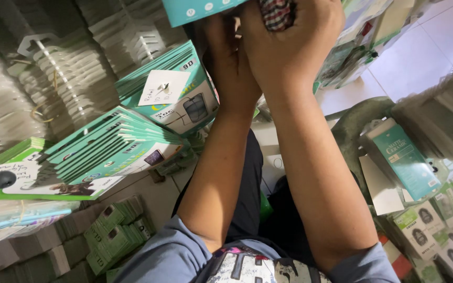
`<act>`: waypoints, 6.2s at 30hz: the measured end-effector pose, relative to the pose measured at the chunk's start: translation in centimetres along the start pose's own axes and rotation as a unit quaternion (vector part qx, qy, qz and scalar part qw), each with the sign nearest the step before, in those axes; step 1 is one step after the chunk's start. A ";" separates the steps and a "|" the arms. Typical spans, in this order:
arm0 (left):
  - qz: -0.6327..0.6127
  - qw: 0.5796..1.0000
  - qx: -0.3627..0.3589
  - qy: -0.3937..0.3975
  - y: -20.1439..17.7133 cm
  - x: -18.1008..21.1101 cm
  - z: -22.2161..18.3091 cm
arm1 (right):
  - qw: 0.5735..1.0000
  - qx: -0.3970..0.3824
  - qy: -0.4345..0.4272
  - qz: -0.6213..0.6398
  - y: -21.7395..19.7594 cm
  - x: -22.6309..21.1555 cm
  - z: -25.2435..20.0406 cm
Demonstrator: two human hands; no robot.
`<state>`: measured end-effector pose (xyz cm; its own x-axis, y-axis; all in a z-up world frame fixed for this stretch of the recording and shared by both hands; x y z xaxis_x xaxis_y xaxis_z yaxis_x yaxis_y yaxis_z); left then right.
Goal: Apply adhesive price or inventory labels to product packaging and organize them on a display rack.
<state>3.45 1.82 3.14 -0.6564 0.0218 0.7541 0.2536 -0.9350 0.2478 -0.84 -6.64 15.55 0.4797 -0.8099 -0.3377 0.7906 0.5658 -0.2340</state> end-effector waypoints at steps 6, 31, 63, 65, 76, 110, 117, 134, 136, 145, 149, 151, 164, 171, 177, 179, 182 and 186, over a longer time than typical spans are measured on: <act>0.009 1.000 0.001 0.012 0.0 -0.3 -0.2 | 1.000 0.002 0.004 -0.003 0.1 0.2 -0.1; -0.115 0.986 0.117 -0.031 0.9 -1.2 -0.7 | 0.991 -0.017 0.065 0.112 0.4 0.7 -1.4; -0.075 0.996 -0.040 0.009 1.1 2.9 1.6 | 0.982 -0.124 0.106 0.100 -5.4 4.0 -2.2; -0.057 0.997 -0.043 0.030 1.0 2.1 1.5 | 0.974 -0.138 0.139 0.117 -6.2 5.0 -3.5; 0.153 0.970 -0.017 0.187 0.7 3.1 1.8 | 0.948 -0.160 0.224 0.162 -6.2 6.2 -4.4; 0.111 0.994 0.004 -0.008 -0.4 0.5 1.1 | 0.997 -0.079 0.008 0.023 -1.5 -0.1 -0.8; 0.051 0.999 0.001 -0.011 0.0 1.5 1.8 | 0.994 -0.065 0.034 0.077 -0.8 0.2 -1.1; -0.015 0.999 -0.025 -0.023 0.0 1.7 -4.8 | 0.992 -0.121 0.010 0.034 -0.1 0.0 -2.2; 0.039 0.998 -0.049 0.010 -0.4 2.8 -6.2 | 0.991 -0.134 0.004 0.025 -0.5 -0.4 -2.5; -0.035 0.989 -0.131 -0.055 -2.2 4.3 -9.4 | 0.975 -0.172 -0.004 -0.141 -0.7 -1.1 -3.4; -0.071 0.977 -0.176 -0.095 -2.3 5.2 -9.6 | 0.960 -0.225 -0.001 -0.165 0.2 -1.2 -3.3; -0.075 0.973 -0.189 -0.111 -2.8 5.6 -10.0 | 0.961 -0.218 -0.007 -0.170 0.3 -1.4 -3.2; -0.311 0.849 -0.141 -0.404 -3.2 2.7 -12.4 | 0.970 -0.237 0.048 0.032 -6.4 -1.2 -4.5; -0.604 0.555 0.009 -0.572 -0.5 5.5 -13.7 | 0.957 -0.270 0.100 0.028 -10.2 -0.7 -13.3; -0.459 0.594 -0.083 -0.656 1.5 5.7 -18.9 | 0.966 -0.221 0.114 -0.070 -12.9 6.0 -16.8; -0.442 0.597 -0.081 -0.665 1.2 3.8 -21.0 | 0.966 -0.209 0.137 -0.073 -14.0 5.4 -17.1; -0.438 0.587 -0.036 -0.680 0.7 2.5 -22.4 | 0.968 -0.198 0.141 -0.056 -13.8 2.2 -16.8; -0.428 0.589 -0.063 -0.683 2.6 6.8 -20.3 | 0.965 -0.182 0.138 -0.129 -14.9 5.2 -19.0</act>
<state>-14.77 -7.67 -3.44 0.6993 0.6880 0.1941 0.1337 -0.3926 0.9099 -17.37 -16.31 -0.02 0.1257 -0.8878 -0.4428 0.6606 0.4078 -0.6303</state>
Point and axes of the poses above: each hand's wrist, its own z-axis towards the middle knuckle, its own y-axis out of the palm, x = y × z, the point moved 5 cm from there along z, towards the middle knuckle, and after that the axes turned 11 degrees about -z, right-handed, at the moved point
